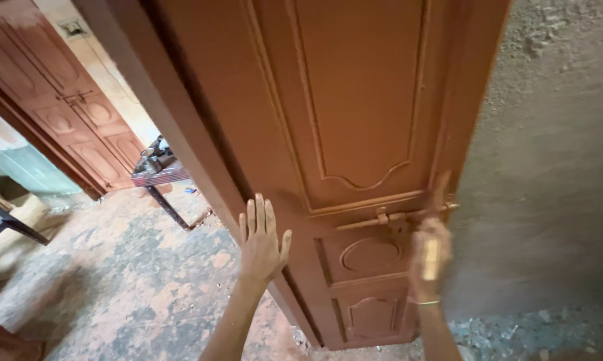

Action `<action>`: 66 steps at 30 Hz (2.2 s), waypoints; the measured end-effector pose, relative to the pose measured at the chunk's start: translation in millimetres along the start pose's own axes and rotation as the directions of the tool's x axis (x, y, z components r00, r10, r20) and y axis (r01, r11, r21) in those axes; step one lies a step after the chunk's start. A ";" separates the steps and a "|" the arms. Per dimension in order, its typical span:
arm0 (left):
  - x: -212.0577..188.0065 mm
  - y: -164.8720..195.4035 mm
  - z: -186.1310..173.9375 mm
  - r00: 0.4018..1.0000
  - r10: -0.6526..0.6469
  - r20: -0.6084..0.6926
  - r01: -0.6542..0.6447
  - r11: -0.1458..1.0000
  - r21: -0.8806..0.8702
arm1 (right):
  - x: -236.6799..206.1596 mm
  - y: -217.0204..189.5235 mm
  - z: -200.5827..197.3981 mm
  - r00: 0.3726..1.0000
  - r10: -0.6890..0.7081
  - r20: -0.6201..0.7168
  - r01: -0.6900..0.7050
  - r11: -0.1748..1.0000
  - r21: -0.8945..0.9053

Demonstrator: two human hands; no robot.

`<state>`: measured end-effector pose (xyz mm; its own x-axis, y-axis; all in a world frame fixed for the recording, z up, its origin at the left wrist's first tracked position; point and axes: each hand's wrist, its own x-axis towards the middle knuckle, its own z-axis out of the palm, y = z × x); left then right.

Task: The person paints a wooden door and its frame brown using a paintbrush. They repeatedly dip the brush into a small container on the floor to reload paint and apply it to the door edges, panels, and frame, working from top to bottom and around the perimeter.

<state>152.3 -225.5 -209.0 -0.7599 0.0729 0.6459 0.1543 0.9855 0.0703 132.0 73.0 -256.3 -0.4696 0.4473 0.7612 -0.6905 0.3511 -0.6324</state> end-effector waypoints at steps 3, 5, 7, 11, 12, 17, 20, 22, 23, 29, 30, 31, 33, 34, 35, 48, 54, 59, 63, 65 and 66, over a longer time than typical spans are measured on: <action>-7.8 -4.1 -2.4 1.000 -0.021 -0.008 0.020 0.999 -0.043 | -25.6 -36.8 43.4 0.974 -0.091 0.206 0.089 0.996 0.019; -12.0 -7.4 -4.8 0.999 -0.030 -0.034 0.027 0.997 -0.069 | -49.3 -62.3 64.4 0.925 -0.179 0.334 0.140 0.981 0.138; -16.1 -11.9 -7.9 0.997 -0.043 -0.059 0.038 0.996 -0.075 | -72.3 -81.8 77.6 0.835 -0.124 0.536 0.036 0.985 0.171; -21.9 -20.8 -11.4 0.997 -0.026 -0.079 0.020 0.997 -0.080 | -88.6 -87.7 90.5 0.739 -0.103 0.666 -0.250 0.876 0.412; -21.3 -21.5 -10.0 0.997 -0.025 -0.076 0.019 0.997 -0.079 | -86.2 -82.6 89.1 0.783 -0.100 0.614 -0.271 0.834 0.481; -16.8 -22.5 -3.0 0.999 0.000 -0.035 -0.001 1.000 -0.026 | -61.3 -46.0 56.0 0.936 0.149 0.319 -0.285 0.853 0.436; -12.8 -14.1 4.0 0.999 0.005 -0.039 -0.008 0.998 -0.070 | -45.7 -22.4 17.7 0.983 0.179 0.040 -0.183 0.968 0.172; -10.5 -8.0 8.0 1.000 0.005 -0.023 -0.007 0.995 -0.103 | -37.4 -10.6 1.6 0.984 0.158 -0.079 -0.150 0.984 0.099; -11.0 -6.7 9.6 1.000 0.004 -0.013 -0.006 0.993 -0.120 | -33.6 -6.7 -1.2 0.986 0.113 -0.122 -0.110 0.993 0.030; -15.2 -4.5 15.5 0.999 -0.012 -0.032 0.007 0.986 -0.165 | -50.9 -31.6 45.0 0.985 0.041 0.166 -0.036 0.999 -0.034; -17.3 -6.1 15.5 0.999 -0.023 -0.041 0.016 0.986 -0.167 | -59.8 -41.2 57.8 0.975 0.020 0.223 -0.001 0.997 -0.083; -18.8 -8.6 15.2 0.998 -0.026 -0.051 0.017 0.985 -0.170 | -72.3 -52.3 64.3 0.967 -0.048 0.249 0.035 0.998 0.058; -22.5 -14.2 15.1 0.997 -0.036 -0.063 0.024 0.981 -0.190 | -95.0 -69.8 74.6 0.909 -0.083 0.408 -0.004 0.978 0.209; -25.9 -17.9 13.2 0.997 -0.046 -0.066 0.032 0.978 -0.205 | -103.9 -75.7 75.7 0.868 -0.110 0.484 -0.034 0.960 0.279; -29.9 -19.4 13.7 0.997 -0.057 -0.060 0.042 0.975 -0.218 | -110.7 -78.2 74.4 0.805 -0.034 0.593 -0.175 0.940 0.292; -27.4 21.7 40.2 0.999 -0.035 -0.010 0.031 0.962 -0.270 | -45.7 21.8 -53.5 0.975 0.184 -0.125 -0.201 0.969 -0.142; -15.2 53.0 52.2 1.000 -0.026 -0.009 0.023 0.959 -0.282 | -38.0 25.3 -45.2 0.973 0.230 -0.021 -0.231 0.971 -0.067; -8.7 76.6 62.8 0.999 -0.026 -0.021 0.018 0.954 -0.299 | -64.1 -0.8 -20.4 0.875 0.146 0.461 -0.164 0.986 0.000; -10.6 87.4 69.8 0.998 -0.067 -0.008 0.062 0.956 -0.288 | -73.9 0.9 -23.9 0.535 -0.037 0.844 -0.210 0.962 0.175; -9.7 92.0 74.3 0.996 -0.088 0.009 0.087 0.958 -0.274 | -66.0 14.1 -32.0 0.694 -0.012 0.720 -0.141 0.978 0.152; -10.4 94.6 76.4 0.996 -0.086 0.007 0.085 0.956 -0.280 | -60.2 22.2 -36.1 0.762 -0.001 0.648 -0.113 0.984 0.135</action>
<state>126.5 -121.4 -267.2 -0.7749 -0.0112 0.6320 0.2597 0.9059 0.3345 164.8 83.5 -321.3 -0.7131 -0.1929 0.6740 -0.7010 0.1846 -0.6889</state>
